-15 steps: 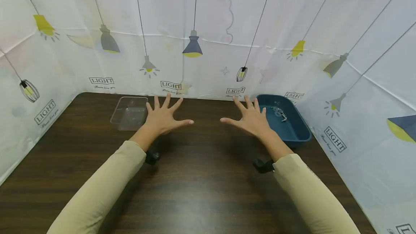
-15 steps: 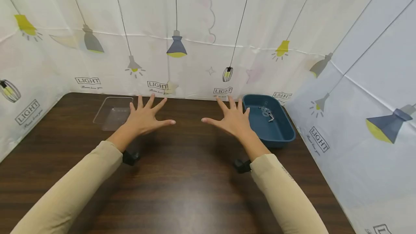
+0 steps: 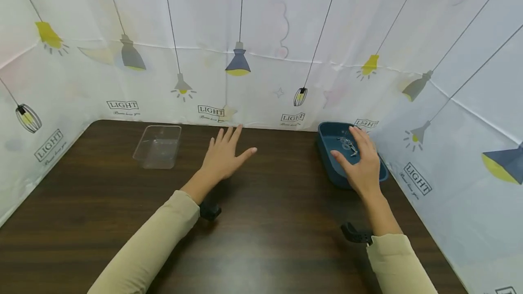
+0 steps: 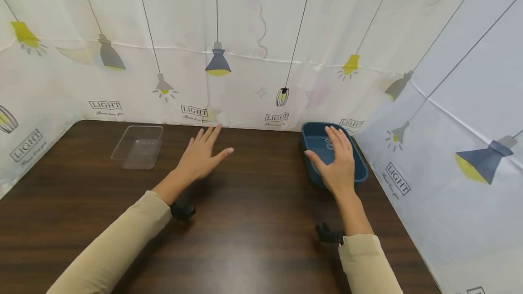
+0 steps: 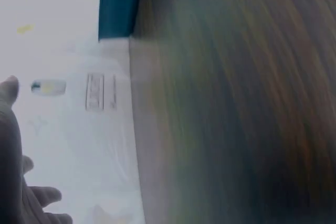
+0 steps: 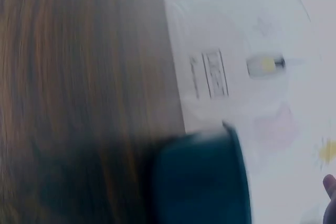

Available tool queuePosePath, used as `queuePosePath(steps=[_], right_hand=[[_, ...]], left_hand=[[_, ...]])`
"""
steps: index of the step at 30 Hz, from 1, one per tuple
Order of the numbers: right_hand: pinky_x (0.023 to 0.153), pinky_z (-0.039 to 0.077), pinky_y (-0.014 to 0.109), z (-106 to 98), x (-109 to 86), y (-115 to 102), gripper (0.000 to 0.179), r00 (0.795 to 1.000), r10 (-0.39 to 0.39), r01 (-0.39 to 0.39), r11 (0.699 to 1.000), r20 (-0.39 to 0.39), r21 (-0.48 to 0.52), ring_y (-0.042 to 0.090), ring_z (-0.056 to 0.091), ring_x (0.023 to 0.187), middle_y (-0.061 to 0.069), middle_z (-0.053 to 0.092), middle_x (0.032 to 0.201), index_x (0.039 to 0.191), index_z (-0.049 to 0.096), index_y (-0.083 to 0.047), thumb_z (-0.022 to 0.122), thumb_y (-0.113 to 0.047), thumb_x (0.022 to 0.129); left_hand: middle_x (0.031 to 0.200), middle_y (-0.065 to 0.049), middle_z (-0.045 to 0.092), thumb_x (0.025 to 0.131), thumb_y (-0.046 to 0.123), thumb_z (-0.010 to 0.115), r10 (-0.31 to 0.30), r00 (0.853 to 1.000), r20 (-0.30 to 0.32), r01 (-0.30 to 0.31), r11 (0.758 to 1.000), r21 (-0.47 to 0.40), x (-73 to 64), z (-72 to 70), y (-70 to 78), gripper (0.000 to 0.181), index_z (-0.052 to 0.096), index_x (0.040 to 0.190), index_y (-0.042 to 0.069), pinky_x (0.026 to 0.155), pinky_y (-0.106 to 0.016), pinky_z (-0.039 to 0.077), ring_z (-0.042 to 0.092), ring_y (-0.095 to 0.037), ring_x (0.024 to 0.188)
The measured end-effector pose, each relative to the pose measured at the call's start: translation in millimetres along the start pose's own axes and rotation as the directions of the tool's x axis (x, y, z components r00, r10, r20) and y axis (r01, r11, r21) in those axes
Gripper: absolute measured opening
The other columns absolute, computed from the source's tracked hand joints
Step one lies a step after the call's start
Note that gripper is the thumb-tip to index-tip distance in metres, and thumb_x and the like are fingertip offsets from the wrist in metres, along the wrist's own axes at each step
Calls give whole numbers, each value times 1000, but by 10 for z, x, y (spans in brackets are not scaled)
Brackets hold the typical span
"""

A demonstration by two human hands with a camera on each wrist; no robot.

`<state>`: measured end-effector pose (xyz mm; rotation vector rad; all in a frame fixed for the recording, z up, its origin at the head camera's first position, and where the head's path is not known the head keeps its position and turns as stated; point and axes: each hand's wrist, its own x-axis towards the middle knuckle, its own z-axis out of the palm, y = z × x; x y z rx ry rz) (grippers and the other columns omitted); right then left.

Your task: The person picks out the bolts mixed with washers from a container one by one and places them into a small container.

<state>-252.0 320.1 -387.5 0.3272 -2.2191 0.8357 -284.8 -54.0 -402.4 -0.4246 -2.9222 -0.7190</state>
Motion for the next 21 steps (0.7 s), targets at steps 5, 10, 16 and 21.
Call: queuePosePath(steps=[5, 10, 16, 21], right_hand=[[118, 33, 57, -132, -158, 277, 73, 988, 105, -102, 994, -109, 34, 36, 45, 143, 13, 52, 152, 149, 51, -23, 81, -32, 84], [121, 30, 56, -221, -297, 533, 71, 969, 193, -187, 981, -152, 54, 34, 42, 145, 10, 50, 154, 150, 49, -28, 78, -25, 86], [124, 25, 50, -221, -368, 745, 63, 939, 296, -289, 955, -177, 63, 28, 37, 149, 9, 46, 157, 152, 47, -24, 71, -27, 94], [126, 24, 47, -173, -420, 842, 60, 897, 403, -390, 915, -178, 105, 24, 35, 150, 8, 45, 158, 154, 44, -21, 65, -31, 98]], left_hand=[[170, -11, 17, 96, 75, 39, 17, 1000, -6, -18, 998, -68, 11, 197, 180, 89, 2, 164, 31, 124, -61, 16, 13, -40, 157], [170, -9, 20, 96, 69, 46, 16, 1000, -14, -18, 978, -208, 41, 348, 362, 87, 6, 164, 32, 125, -59, 19, 17, -35, 158], [171, -4, 18, 96, 67, 49, 21, 1000, -17, -26, 945, -327, 79, 481, 549, 85, 6, 163, 37, 124, -58, 22, 16, -30, 158], [171, 1, 17, 96, 68, 48, 17, 1000, -17, -22, 913, -408, 118, 586, 649, 82, 4, 161, 43, 122, -59, 26, 16, -26, 159]])
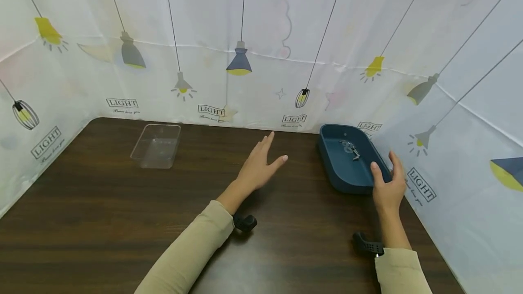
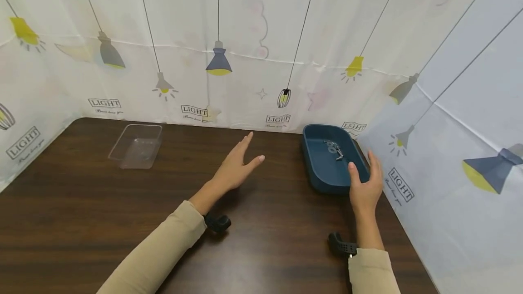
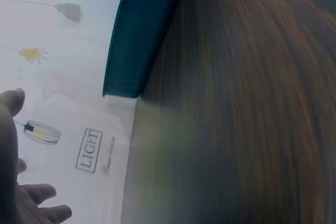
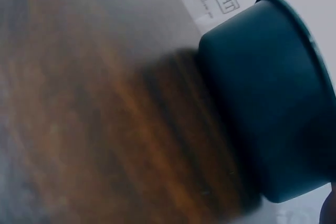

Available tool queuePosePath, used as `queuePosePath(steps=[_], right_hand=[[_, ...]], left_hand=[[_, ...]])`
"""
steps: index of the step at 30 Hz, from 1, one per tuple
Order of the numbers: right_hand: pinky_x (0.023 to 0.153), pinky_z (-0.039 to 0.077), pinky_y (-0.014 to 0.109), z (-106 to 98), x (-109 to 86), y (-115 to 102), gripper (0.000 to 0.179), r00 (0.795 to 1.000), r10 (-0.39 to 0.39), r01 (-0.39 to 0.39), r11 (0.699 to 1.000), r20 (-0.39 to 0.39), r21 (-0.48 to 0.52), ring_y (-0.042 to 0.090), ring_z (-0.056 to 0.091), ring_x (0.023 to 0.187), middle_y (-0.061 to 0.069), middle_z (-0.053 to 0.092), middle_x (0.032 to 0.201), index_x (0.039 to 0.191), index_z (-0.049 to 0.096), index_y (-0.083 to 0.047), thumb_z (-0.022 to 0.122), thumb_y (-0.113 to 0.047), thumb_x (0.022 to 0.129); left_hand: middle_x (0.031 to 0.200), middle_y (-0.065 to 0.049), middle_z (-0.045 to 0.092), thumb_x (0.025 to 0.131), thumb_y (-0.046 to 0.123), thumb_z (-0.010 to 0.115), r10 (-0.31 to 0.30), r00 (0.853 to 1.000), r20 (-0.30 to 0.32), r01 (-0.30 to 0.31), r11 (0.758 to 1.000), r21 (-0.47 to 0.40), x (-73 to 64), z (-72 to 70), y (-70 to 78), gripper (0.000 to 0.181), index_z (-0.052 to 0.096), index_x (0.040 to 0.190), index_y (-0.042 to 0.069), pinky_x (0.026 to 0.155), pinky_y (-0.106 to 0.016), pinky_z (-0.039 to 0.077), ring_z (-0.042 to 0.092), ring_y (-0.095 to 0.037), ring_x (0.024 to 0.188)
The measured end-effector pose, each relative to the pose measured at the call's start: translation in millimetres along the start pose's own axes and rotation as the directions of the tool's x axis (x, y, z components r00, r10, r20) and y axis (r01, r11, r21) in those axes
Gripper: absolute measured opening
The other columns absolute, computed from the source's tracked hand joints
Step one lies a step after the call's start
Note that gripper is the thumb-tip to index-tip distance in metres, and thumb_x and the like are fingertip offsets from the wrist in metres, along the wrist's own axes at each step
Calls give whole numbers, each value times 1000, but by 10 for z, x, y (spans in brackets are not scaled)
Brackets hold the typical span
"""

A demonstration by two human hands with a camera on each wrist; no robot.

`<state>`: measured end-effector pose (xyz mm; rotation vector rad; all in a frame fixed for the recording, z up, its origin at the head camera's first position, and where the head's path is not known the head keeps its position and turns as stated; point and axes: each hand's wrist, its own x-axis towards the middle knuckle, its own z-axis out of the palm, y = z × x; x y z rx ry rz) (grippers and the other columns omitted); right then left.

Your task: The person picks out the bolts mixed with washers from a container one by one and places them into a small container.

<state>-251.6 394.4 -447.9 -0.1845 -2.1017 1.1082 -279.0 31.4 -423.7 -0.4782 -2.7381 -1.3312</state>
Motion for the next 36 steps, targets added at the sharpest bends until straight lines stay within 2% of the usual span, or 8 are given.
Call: queuePosePath(steps=[4, 8, 11, 15, 18, 27, 32, 36], right_hand=[[126, 24, 43, 27, 15, 103, 60, 993, 117, -117, 989, 5, 91, 23, 36, 150, 10, 43, 159, 156, 40, -21, 61, -32, 101], [125, 26, 40, 29, 15, 170, 60, 974, 227, -227, 953, 24, 201, 23, 36, 150, 14, 39, 161, 158, 35, -19, 57, -30, 103], [125, 26, 33, 11, -8, 162, 58, 946, 321, -318, 898, 41, 305, 21, 35, 151, 13, 39, 161, 158, 33, -17, 54, -27, 105], [122, 26, 23, -13, -42, 100, 54, 905, 423, -397, 790, 53, 468, 20, 36, 149, 6, 51, 152, 156, 37, -10, 52, -20, 106], [119, 27, 20, -13, -38, 85, 49, 897, 439, -397, 759, 45, 516, 20, 36, 148, 2, 55, 145, 153, 42, -4, 50, -15, 106], [126, 18, 25, 36, 2, 205, 46, 914, 402, -392, 838, 57, 380, 15, 24, 155, 10, 37, 163, 151, 46, -6, 43, -6, 105], [123, 22, 21, 53, -41, 173, 54, 906, 402, -422, 827, 133, 372, 18, 23, 156, 12, 32, 165, 157, 37, -10, 38, -1, 103], [98, 41, 14, 50, -54, 149, 61, 891, 413, -454, 809, 190, 372, 19, 40, 147, 12, 37, 163, 159, 31, -18, 38, 1, 102]], left_hand=[[170, 3, 19, 98, 66, 46, 21, 1000, -18, -22, 996, -81, 49, 136, 4, 79, 4, 161, 42, 123, -55, 28, 21, -23, 157], [170, 2, 21, 100, 62, 47, 55, 998, -41, -61, 988, -143, 95, 319, -13, 78, 7, 162, 39, 124, -49, 29, 26, -23, 156], [169, 2, 22, 100, 61, 49, 59, 997, -42, -66, 979, -194, 117, 451, -33, 77, 9, 162, 38, 123, -49, 30, 27, -24, 155], [169, 4, 23, 100, 57, 51, 35, 998, -43, -45, 961, -273, 129, 589, -78, 74, 13, 161, 39, 123, -50, 29, 27, -24, 155], [168, 5, 26, 100, 54, 53, 22, 998, -57, -39, 949, -314, 158, 673, -95, 72, 17, 161, 39, 123, -49, 29, 29, -23, 154], [166, -5, 32, 100, 53, 53, 42, 998, -36, -52, 933, -357, 259, 915, 21, 77, 15, 163, 31, 123, -48, 31, 31, -23, 153], [165, -10, 33, 100, 55, 52, 54, 999, -3, -51, 927, -372, 277, 1039, 105, 80, 12, 164, 26, 122, -50, 31, 32, -25, 153], [167, -3, 29, 100, 55, 52, 66, 998, 18, -55, 927, -370, 293, 1106, 156, 78, 13, 163, 29, 123, -49, 31, 31, -23, 154]])
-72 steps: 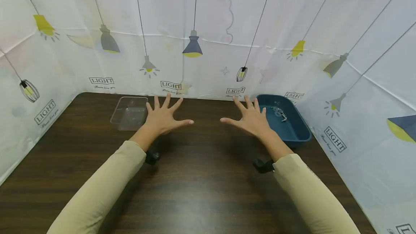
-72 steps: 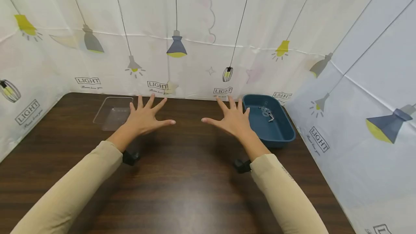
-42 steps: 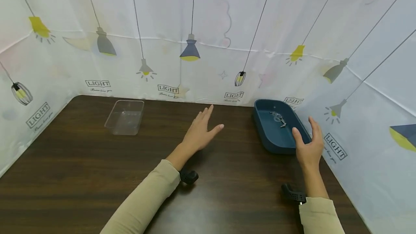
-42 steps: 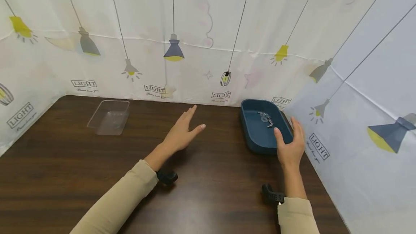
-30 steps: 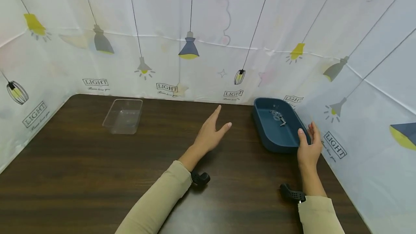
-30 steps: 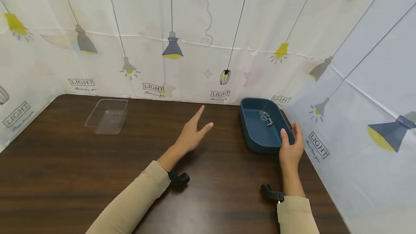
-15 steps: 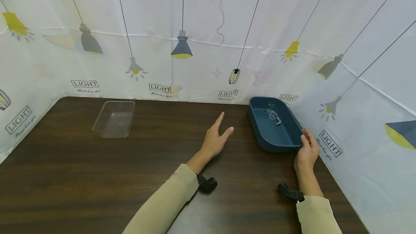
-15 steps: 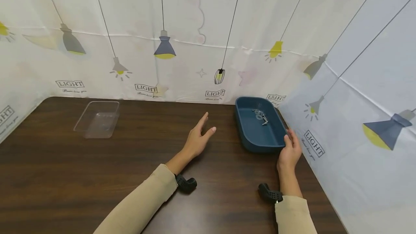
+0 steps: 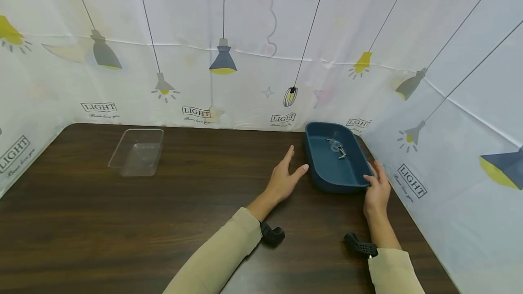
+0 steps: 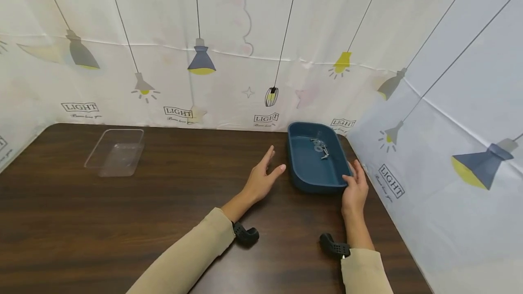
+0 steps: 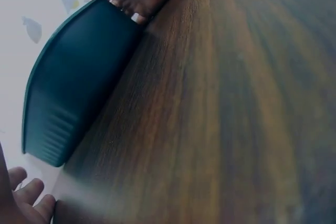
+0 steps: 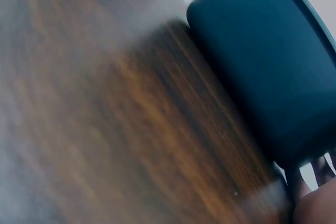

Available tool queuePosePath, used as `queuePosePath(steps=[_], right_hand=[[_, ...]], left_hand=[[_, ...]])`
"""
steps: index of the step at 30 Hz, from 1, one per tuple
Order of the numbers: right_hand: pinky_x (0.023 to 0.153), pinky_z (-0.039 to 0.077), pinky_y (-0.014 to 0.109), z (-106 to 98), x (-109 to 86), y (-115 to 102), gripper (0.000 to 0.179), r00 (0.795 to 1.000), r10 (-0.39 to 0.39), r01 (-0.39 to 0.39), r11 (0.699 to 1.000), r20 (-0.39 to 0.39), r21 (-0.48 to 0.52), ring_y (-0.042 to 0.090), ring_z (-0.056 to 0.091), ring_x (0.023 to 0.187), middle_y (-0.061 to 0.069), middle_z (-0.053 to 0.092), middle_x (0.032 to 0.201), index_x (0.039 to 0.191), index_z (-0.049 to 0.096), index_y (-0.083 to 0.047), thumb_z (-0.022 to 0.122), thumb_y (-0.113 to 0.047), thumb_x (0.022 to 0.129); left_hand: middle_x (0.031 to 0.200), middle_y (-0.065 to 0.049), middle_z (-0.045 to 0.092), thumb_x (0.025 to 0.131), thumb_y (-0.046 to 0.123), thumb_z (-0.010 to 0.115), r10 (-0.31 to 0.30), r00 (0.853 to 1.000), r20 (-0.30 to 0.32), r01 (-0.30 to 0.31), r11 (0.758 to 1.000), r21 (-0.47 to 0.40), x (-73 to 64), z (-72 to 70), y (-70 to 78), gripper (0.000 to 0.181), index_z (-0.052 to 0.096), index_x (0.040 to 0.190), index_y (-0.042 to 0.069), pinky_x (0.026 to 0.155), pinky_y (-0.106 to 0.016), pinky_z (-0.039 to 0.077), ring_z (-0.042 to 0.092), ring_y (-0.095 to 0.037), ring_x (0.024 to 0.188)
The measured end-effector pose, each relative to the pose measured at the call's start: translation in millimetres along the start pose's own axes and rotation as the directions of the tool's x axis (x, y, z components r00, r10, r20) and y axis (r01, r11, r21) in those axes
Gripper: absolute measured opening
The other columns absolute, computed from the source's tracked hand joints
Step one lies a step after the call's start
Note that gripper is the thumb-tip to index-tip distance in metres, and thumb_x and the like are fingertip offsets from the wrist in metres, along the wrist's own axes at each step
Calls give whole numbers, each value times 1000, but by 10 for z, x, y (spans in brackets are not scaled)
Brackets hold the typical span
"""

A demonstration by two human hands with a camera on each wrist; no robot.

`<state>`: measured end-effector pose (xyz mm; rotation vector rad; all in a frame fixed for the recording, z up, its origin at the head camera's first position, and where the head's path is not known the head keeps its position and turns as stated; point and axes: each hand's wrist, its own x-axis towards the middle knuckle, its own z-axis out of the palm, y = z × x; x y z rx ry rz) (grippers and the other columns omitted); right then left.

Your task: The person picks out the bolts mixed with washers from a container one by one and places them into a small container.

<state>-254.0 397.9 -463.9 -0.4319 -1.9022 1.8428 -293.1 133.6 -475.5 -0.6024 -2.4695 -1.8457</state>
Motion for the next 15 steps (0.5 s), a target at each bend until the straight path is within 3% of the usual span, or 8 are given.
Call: queuePosePath(steps=[3, 8, 12, 15], right_hand=[[80, 42, 11, 18, -15, -5, 63, 1000, -10, 11, 996, 17, -84, 13, 49, 135, 12, 40, 161, 158, 36, -18, 41, 2, 98], [80, 42, 7, 17, -39, 6, 64, 996, -53, 68, 967, 69, -245, 0, 55, 113, 16, 49, 154, 154, 44, -17, 45, 2, 93], [79, 46, 8, 22, -63, 27, 68, 985, -99, 135, 952, 142, -275, -4, 58, 105, 18, 56, 147, 156, 40, -20, 46, 3, 92], [77, 48, 9, 27, -69, 39, 71, 967, -156, 205, 945, 202, -253, -3, 62, 101, 12, 63, 136, 157, 37, -19, 47, 6, 91]], left_hand=[[169, 3, 22, 102, 54, 49, 20, 999, 35, -20, 1000, 10, 3, 13, 9, 75, 11, 163, 34, 125, -48, 27, 26, -19, 156], [171, 3, 14, 104, 51, 45, 44, 996, 78, -46, 999, 19, -4, 19, 18, 72, 6, 163, 35, 126, -48, 23, 18, -17, 158], [171, 5, 13, 104, 50, 48, 23, 998, 65, -23, 1000, 2, -19, 10, 17, 75, 5, 163, 34, 126, -49, 24, 19, -19, 157], [170, 9, 13, 103, 48, 50, 7, 999, 51, -6, 1000, -17, -21, 1, 17, 77, 4, 163, 34, 125, -50, 25, 21, -20, 157]])
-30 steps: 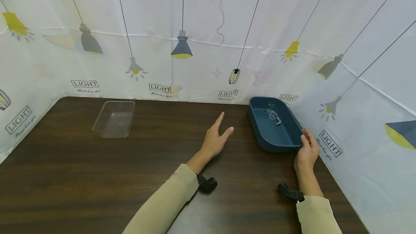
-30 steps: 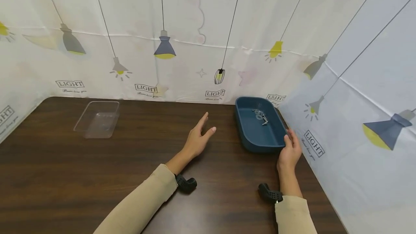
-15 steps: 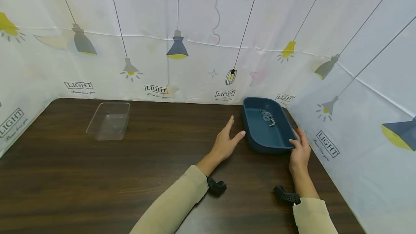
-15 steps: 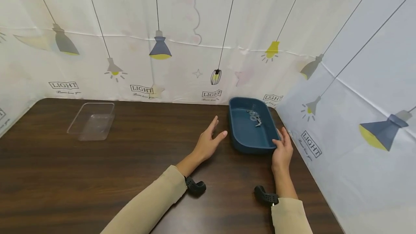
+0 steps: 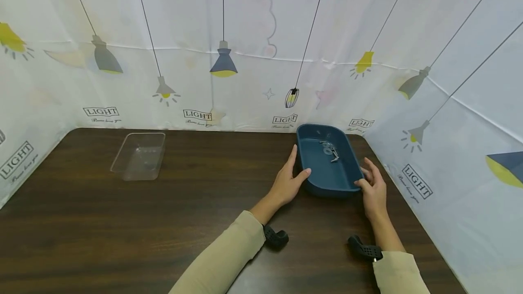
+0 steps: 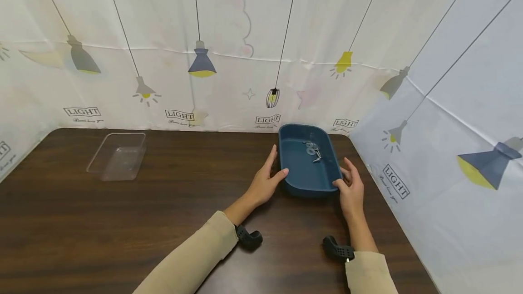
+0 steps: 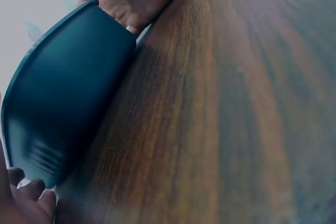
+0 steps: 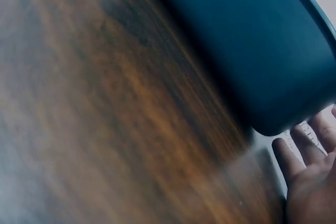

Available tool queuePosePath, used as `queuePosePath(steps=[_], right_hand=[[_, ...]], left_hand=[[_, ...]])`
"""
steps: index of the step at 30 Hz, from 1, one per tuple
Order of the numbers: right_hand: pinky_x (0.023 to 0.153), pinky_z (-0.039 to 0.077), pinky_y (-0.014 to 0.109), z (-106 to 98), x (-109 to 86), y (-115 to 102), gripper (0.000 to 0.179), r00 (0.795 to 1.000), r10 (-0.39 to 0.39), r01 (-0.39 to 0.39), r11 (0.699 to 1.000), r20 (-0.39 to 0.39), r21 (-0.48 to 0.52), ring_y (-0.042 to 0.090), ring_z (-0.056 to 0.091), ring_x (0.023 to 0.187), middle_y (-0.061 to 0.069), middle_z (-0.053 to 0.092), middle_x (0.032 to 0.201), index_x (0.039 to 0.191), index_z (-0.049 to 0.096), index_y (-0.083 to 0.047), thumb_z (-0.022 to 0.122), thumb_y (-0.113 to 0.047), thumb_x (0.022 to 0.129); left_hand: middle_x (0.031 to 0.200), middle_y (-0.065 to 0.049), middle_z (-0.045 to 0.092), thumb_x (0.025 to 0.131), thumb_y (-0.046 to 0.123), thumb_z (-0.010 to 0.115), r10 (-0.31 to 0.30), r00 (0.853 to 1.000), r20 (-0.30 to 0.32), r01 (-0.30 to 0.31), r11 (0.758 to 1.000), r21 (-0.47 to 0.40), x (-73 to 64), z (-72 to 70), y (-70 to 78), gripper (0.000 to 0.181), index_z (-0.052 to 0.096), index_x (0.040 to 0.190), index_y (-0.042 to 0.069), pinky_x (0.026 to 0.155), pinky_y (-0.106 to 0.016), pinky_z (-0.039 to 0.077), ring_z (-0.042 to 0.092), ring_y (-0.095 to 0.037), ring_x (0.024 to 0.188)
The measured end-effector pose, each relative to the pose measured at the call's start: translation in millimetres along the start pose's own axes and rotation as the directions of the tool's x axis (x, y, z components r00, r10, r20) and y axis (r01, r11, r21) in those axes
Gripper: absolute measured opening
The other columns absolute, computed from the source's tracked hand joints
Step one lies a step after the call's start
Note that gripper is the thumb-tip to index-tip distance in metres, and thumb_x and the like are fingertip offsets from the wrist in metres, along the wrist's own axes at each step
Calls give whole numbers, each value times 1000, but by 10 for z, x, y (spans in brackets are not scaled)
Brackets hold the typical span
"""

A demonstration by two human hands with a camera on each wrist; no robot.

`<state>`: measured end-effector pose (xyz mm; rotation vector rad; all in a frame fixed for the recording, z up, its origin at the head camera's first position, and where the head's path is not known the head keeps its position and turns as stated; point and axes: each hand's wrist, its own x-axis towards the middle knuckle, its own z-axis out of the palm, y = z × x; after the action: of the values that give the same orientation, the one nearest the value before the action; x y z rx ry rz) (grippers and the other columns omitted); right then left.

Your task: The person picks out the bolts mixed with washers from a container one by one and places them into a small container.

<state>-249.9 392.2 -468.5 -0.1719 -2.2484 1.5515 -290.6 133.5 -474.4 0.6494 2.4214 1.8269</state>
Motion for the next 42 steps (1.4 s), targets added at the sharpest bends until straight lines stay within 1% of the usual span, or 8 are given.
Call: queuePosePath(steps=[5, 8, 10, 14, 22, 28, 33, 42], right_hand=[[75, 52, 12, -14, -14, -5, 73, 993, -61, 53, 996, 100, 77, 1, 63, 98, -6, 60, 124, 160, 29, -15, 46, 8, 93], [76, 54, 14, 4, -30, -24, 66, 992, -5, -13, 989, 124, 150, 2, 64, 101, -4, 60, 127, 160, 31, -16, 47, 1, 98], [79, 53, 12, 33, -40, -45, 57, 990, 72, -89, 987, 119, 137, 5, 62, 112, 5, 58, 139, 158, 35, -20, 48, -9, 104], [74, 50, 10, 91, -45, -52, 46, 981, 177, -182, 982, 82, 50, -2, 60, 104, 9, 47, 156, 151, 48, -25, 51, -29, 106], [54, 46, 15, 208, -17, -114, 45, 978, 176, -197, 955, 113, 222, -3, 53, 61, -13, 70, 108, 145, 56, -13, 61, -19, 101], [70, 58, 20, 385, -48, -198, 45, 972, 168, -196, 964, 163, 181, 1, 66, 94, 2, 64, 129, 147, 54, -15, 58, -20, 102], [74, 58, 19, 520, -85, -256, 47, 964, 157, -185, 975, 215, 119, 1, 62, 102, 15, 52, 147, 151, 50, -20, 55, -23, 104], [78, 58, 18, 760, -155, -330, 49, 949, 37, -72, 992, 313, 102, 2, 63, 111, 18, 47, 155, 155, 42, -24, 49, -22, 107]], left_hand=[[170, 10, 11, 103, 40, 50, -12, 1000, 0, 12, 999, -40, -29, 5, 4, 76, 5, 164, 30, 124, -50, 28, 21, -21, 157], [171, 8, 10, 102, 31, 50, -30, 999, -10, 29, 996, -83, -46, 13, -2, 77, 4, 164, 28, 122, -48, 32, 21, -20, 156], [171, 6, 11, 101, 26, 50, -45, 999, -17, 43, 993, -106, -63, 17, -7, 78, 5, 164, 27, 121, -47, 35, 22, -19, 156], [170, 5, 15, 101, 20, 48, -49, 998, -30, 46, 994, -103, -89, -10, -15, 74, 10, 164, 22, 122, -45, 32, 21, -18, 156], [169, 7, 16, 101, 23, 47, -43, 999, -20, 42, 997, -63, -143, -236, -50, 71, 13, 163, 22, 125, -45, 26, 20, -17, 157], [171, 3, 16, 102, 21, 46, -29, 1000, -10, 28, 999, -39, -211, -463, -104, 70, 12, 164, 19, 126, -46, 23, 19, -18, 157], [171, 2, 15, 103, 20, 45, -27, 1000, 0, 26, 999, -28, -281, -653, -133, 69, 13, 164, 18, 126, -48, 22, 19, -19, 157], [170, 1, 18, 103, 19, 46, -21, 1000, 19, 21, 1000, 16, -399, -994, -208, 69, 14, 164, 19, 126, -48, 22, 21, -21, 157]])
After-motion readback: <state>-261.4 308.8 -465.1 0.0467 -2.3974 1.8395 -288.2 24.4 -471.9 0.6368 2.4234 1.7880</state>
